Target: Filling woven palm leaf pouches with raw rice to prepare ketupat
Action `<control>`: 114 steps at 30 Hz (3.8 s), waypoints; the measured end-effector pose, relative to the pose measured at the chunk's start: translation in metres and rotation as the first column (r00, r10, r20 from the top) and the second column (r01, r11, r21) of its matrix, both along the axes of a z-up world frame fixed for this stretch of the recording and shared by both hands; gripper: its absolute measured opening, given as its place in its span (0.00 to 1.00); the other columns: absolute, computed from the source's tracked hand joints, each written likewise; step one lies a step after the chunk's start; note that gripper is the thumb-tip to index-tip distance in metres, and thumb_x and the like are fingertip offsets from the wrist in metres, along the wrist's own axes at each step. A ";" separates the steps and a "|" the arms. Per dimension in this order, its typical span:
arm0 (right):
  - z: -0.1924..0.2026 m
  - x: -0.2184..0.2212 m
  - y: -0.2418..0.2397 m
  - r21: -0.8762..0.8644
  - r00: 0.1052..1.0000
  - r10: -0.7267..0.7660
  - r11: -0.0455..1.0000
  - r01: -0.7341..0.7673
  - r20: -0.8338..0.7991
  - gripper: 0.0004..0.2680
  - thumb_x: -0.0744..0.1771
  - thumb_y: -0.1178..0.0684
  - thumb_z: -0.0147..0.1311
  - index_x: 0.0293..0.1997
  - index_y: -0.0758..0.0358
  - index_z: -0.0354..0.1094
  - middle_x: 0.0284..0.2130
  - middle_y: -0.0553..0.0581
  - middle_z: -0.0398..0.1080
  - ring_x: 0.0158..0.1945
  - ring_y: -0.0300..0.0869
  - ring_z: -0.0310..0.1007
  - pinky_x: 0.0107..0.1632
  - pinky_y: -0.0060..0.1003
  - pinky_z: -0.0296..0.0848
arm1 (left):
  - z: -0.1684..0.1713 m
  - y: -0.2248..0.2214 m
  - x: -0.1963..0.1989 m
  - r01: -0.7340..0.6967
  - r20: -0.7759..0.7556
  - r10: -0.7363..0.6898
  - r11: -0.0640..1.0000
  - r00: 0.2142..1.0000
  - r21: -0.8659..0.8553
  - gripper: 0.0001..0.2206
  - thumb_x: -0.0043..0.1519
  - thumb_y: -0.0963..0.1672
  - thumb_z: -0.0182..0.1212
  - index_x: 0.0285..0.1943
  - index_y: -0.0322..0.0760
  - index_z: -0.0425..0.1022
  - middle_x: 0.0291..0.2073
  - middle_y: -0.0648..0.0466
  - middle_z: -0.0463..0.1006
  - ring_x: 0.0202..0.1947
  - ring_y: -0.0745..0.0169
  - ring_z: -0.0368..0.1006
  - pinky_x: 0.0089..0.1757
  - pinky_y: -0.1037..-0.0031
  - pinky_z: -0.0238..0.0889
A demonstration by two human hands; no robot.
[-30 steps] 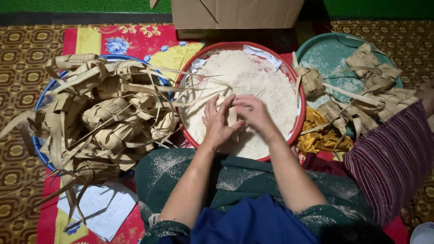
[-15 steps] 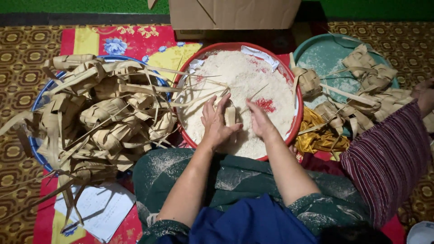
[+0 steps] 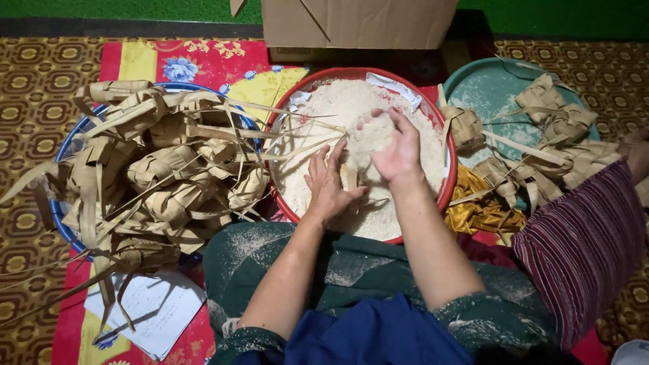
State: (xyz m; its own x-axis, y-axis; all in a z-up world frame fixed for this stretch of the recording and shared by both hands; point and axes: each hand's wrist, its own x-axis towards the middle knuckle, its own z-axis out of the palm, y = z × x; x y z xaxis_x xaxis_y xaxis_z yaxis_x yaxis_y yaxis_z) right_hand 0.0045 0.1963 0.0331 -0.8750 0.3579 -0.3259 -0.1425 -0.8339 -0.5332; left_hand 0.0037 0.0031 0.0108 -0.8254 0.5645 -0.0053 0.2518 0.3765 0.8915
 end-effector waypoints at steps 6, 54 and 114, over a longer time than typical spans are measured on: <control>0.024 -0.005 -0.037 0.476 0.995 -0.082 0.874 0.096 -0.051 0.10 0.69 0.50 0.49 0.38 0.68 0.74 0.29 0.65 0.75 0.37 0.51 0.80 0.46 0.47 0.80 | -0.025 0.005 -0.004 -0.017 -0.027 0.014 0.995 1.000 -0.096 0.50 0.43 0.51 0.81 0.75 0.42 0.53 0.72 0.40 0.47 0.73 0.26 0.34 0.58 0.17 0.34; -0.025 0.038 -0.078 0.916 0.928 -0.195 -0.189 -0.354 0.319 0.10 0.64 0.46 0.63 0.37 0.62 0.71 0.49 0.56 0.61 0.53 0.64 0.72 0.52 0.61 0.76 | -0.037 -0.015 -0.016 0.074 -0.085 -0.116 0.918 0.990 -0.389 0.65 0.34 0.46 0.84 0.80 0.56 0.36 0.69 0.42 0.46 0.70 0.28 0.46 0.59 0.33 0.54; -0.087 0.174 -0.027 0.511 0.990 -0.070 0.851 0.122 -0.119 0.12 0.63 0.58 0.61 0.49 0.70 0.70 0.39 0.66 0.75 0.44 0.47 0.75 0.48 0.41 0.77 | 0.083 0.019 0.019 -0.112 0.079 0.079 0.731 0.994 0.673 0.41 0.39 0.40 0.81 0.67 0.44 0.69 0.57 0.47 0.73 0.64 0.50 0.67 0.57 0.66 0.70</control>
